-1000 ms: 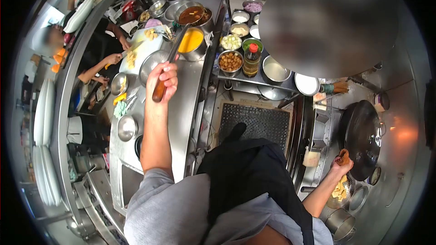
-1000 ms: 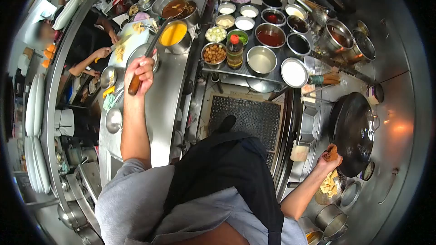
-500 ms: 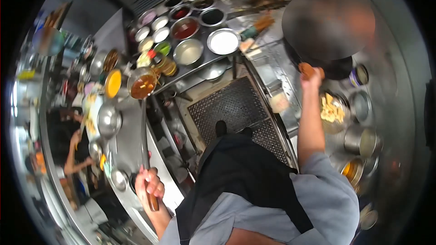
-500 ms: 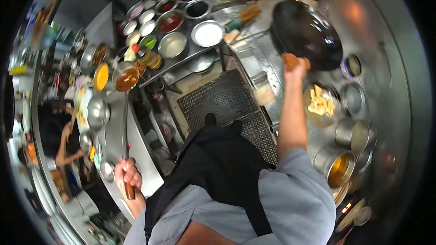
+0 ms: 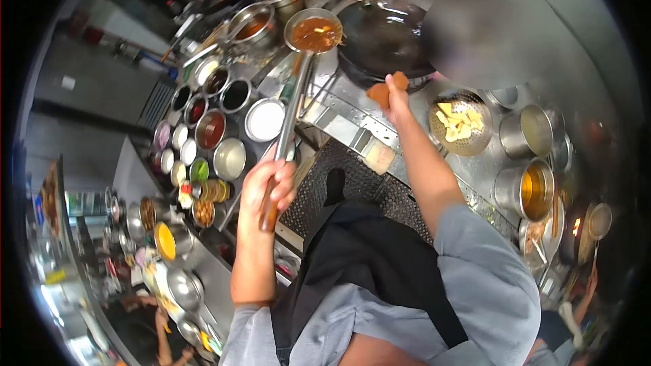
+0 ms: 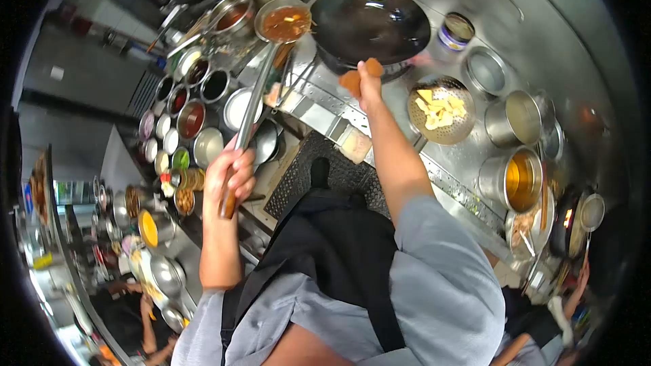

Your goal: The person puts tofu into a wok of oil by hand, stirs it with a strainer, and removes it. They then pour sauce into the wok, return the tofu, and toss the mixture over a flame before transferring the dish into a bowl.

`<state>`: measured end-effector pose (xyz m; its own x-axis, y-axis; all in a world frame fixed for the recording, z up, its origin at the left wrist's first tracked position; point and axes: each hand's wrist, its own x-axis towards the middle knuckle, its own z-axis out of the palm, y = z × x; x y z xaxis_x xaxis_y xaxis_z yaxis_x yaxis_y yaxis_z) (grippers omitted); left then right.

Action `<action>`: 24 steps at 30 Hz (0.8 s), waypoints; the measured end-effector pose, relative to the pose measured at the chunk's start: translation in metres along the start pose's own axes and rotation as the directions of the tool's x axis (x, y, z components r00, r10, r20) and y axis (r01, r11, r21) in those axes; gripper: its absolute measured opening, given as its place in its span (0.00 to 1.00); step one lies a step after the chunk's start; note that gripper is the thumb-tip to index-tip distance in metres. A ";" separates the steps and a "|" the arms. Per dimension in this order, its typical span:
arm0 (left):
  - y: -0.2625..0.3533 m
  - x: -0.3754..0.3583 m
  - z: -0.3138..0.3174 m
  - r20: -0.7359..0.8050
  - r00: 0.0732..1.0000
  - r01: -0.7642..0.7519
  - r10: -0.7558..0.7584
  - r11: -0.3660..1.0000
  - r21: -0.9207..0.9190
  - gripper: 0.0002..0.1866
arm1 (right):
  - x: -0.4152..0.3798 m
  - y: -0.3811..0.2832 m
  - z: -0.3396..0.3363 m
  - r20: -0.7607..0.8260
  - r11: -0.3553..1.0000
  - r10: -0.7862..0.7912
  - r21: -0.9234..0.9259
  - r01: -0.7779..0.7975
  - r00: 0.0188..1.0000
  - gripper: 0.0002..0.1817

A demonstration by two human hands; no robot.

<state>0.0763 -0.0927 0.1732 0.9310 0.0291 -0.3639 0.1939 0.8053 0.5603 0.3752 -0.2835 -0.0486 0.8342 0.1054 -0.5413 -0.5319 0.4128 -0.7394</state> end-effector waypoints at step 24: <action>0.084 0.295 -0.064 0.068 0.975 -0.083 -0.210 -0.064 0.994 0.35 | -0.096 0.139 -0.041 -0.241 0.390 -0.350 -0.916 -0.093 0.906 0.40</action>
<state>0.3472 0.0211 0.0654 0.8886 -0.1808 -0.4216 0.2178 -0.6426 0.7346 0.2152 -0.2738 -0.1160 0.9063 -0.2665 -0.3280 -0.4182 -0.6775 -0.6051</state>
